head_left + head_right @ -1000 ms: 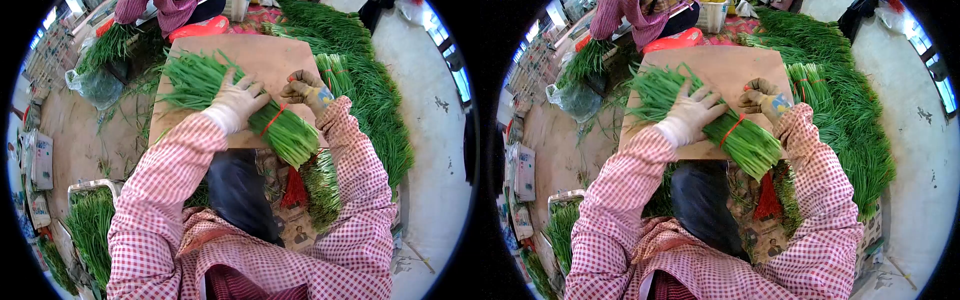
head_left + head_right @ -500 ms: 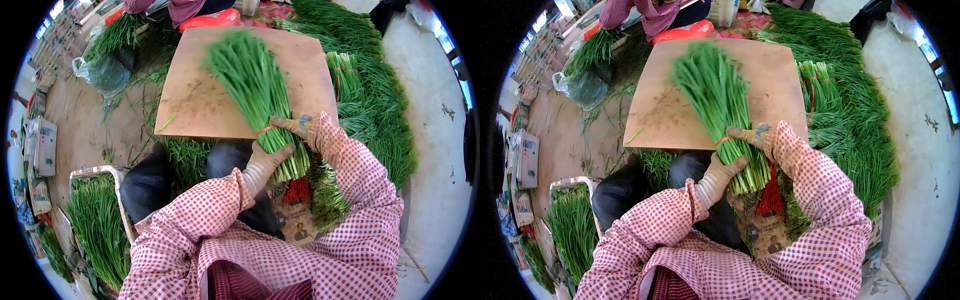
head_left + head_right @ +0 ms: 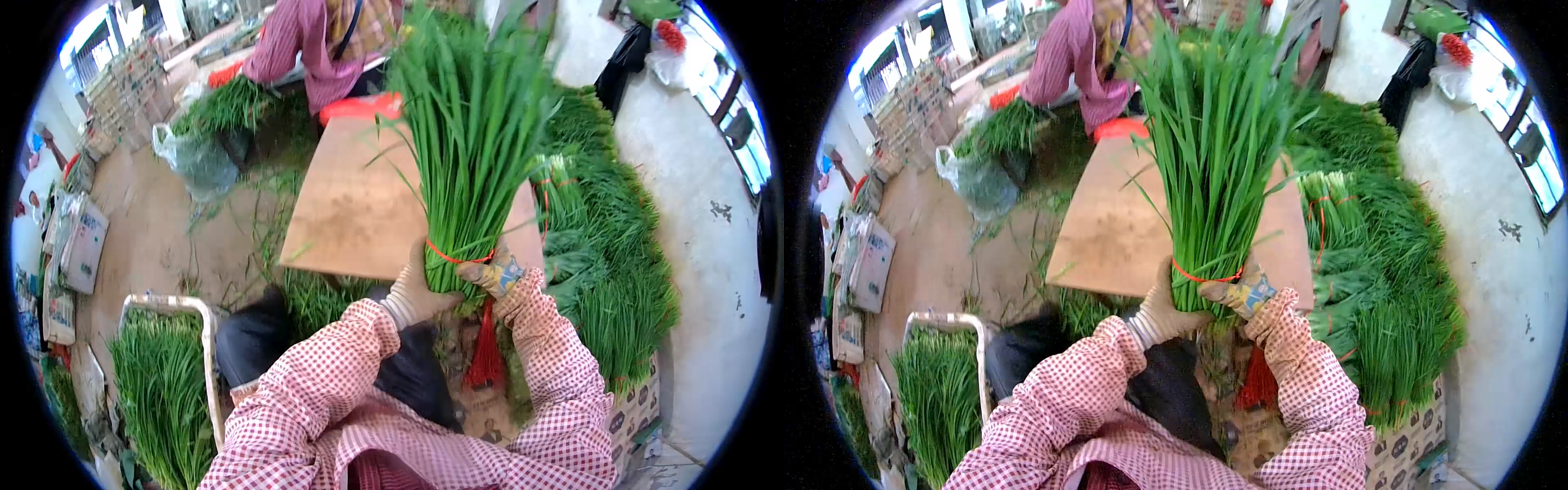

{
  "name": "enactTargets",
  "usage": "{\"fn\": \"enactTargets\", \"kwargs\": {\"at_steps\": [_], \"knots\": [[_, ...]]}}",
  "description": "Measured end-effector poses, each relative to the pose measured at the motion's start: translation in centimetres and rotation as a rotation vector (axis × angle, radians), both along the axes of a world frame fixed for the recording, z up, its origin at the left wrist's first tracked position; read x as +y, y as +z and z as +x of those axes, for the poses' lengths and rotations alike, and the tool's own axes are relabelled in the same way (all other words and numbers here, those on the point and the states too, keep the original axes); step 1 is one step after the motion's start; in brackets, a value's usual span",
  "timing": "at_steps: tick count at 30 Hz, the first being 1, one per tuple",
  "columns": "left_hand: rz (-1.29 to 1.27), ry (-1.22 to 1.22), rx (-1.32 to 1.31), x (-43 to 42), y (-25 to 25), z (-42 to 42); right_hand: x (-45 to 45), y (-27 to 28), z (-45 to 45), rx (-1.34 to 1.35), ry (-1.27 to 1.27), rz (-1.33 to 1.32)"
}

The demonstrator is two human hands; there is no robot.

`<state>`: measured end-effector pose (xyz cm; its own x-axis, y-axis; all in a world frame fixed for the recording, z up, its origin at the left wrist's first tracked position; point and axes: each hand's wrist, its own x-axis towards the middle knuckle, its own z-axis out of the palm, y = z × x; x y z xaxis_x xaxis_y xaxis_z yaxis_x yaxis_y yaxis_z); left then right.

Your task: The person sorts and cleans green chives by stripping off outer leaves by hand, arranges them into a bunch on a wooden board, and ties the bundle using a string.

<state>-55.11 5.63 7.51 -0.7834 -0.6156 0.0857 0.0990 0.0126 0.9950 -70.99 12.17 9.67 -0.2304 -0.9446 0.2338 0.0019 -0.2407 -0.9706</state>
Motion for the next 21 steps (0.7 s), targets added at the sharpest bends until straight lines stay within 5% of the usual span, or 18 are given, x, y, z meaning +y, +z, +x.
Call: {"fn": "enactTargets", "kwargs": {"at_steps": [3,5,7,10,12,15,18,19,20,21], "knots": [[-0.316,-0.015,0.033,-4.2,3.1,-1.6,-4.6,1.3,-2.7,-0.035,0.055,-0.134],[-0.461,0.008,-0.019,-7.6,0.7,-3.4,-6.7,1.7,-4.1,0.09,0.108,-0.134],[0.442,-0.206,0.226,-9.0,0.6,-4.1,-7.3,2.2,-4.0,0.242,0.056,-0.041],[0.749,-0.006,0.251,-7.9,-3.6,-5.1,-6.6,3.8,-2.1,0.537,-0.052,0.06],[1.623,-0.091,0.534,-8.3,-2.6,-5.0,-5.6,6.1,-0.7,0.758,-0.144,0.108],[1.449,-0.072,0.447,-8.4,-3.0,-6.0,-5.7,10.2,0.7,1.029,-0.246,0.154],[0.437,0.02,0.285,-4.4,-1.7,-6.5,-7.6,11.1,0.4,1.213,-0.187,0.371],[0.525,-0.102,-0.092,-3.8,0.9,-5.0,-8.3,10.6,0.1,1.27,-0.12,0.484],[0.601,0.039,-0.208,-1.6,-1.5,-5.5,-8.8,9.1,-0.2,1.382,0.001,0.676],[0.403,-0.223,-0.182,-0.4,-2.5,-4.4,-8.6,6.5,-0.4,1.358,0.012,0.716]]}}
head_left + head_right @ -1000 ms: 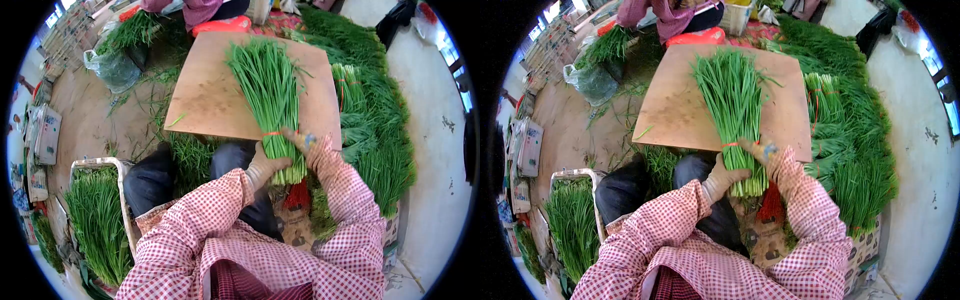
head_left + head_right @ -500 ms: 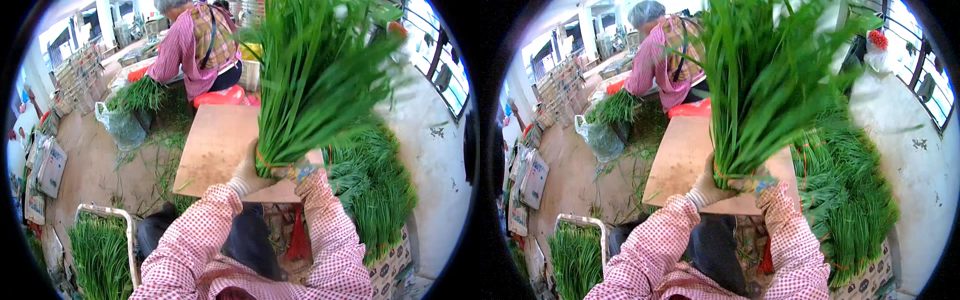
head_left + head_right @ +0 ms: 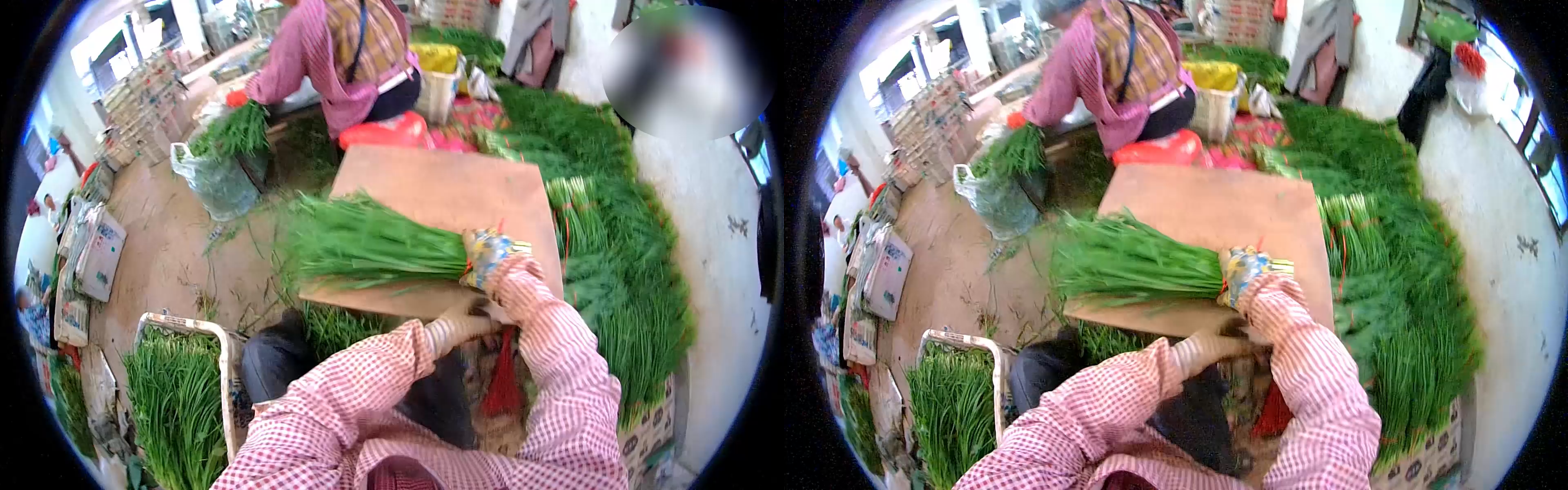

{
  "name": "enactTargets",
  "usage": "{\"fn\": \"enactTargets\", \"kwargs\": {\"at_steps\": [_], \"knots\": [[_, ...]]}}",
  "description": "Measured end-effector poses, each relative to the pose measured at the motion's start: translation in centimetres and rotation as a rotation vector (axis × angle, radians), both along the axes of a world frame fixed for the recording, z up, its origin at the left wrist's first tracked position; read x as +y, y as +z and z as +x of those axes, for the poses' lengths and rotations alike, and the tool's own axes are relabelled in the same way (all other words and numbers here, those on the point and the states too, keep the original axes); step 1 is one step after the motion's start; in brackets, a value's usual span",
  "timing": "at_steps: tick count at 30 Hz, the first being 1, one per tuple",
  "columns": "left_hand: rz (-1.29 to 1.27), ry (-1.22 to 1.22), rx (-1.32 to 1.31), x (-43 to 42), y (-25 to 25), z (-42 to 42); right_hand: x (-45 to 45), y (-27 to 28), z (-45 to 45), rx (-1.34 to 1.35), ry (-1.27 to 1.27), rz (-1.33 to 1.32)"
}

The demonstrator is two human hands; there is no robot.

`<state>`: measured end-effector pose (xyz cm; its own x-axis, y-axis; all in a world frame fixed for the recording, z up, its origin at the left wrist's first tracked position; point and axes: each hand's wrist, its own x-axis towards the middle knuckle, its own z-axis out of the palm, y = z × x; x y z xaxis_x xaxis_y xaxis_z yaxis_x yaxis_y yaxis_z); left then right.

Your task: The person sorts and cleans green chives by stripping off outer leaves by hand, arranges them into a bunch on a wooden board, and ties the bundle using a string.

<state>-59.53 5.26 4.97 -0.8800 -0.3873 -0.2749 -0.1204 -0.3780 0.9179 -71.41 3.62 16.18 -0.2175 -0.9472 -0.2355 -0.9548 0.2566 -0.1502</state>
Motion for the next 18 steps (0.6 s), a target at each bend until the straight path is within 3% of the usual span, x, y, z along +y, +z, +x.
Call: {"fn": "enactTargets", "kwargs": {"at_steps": [1,2,3,5,6,8,9,11,13,14,16,18], "knots": [[-0.158,-0.262,0.112,1.1,1.0,1.7,0.5,-2.5,0.0,0.101,0.06,-0.084],[-0.276,-0.364,-0.113,2.5,2.2,3.1,1.2,-4.5,-0.4,0.209,0.126,-0.176],[-0.404,-0.435,-0.013,3.2,3.1,4.1,1.4,-4.9,-0.9,0.194,0.117,-0.15],[-0.792,-0.41,0.188,3.6,4.4,6.0,1.4,-5.4,-1.7,0.293,0.225,-0.116],[-0.894,-0.441,0.226,3.2,5.5,6.7,2.3,-5.3,-1.6,0.271,0.198,-0.101],[-1.047,-0.38,0.414,2.1,5.8,7.1,4.3,-3.5,-1.7,0.536,0.26,-0.203],[-1.105,-0.374,0.426,1.3,6.4,7.2,5.1,-2.6,-1.3,0.536,0.245,-0.189],[-1.217,-0.419,0.285,-0.5,7.6,6.9,6.1,-1.3,0.0,0.194,0.033,0.176],[-1.408,-0.139,0.411,-2.8,7.1,5.4,7.8,-3.0,0.8,0.098,0.11,0.178],[-1.483,-0.064,0.259,-3.7,7.3,4.7,8.3,-3.6,1.3,-0.162,-0.024,0.162],[-1.704,0.017,0.049,-5.7,7.3,3.1,8.2,-8.8,1.4,-0.494,-0.147,0.079],[-1.921,-0.086,-0.111,-7.7,5.8,1.2,9.6,-10.3,1.7,-0.513,0.025,-0.354]]}}
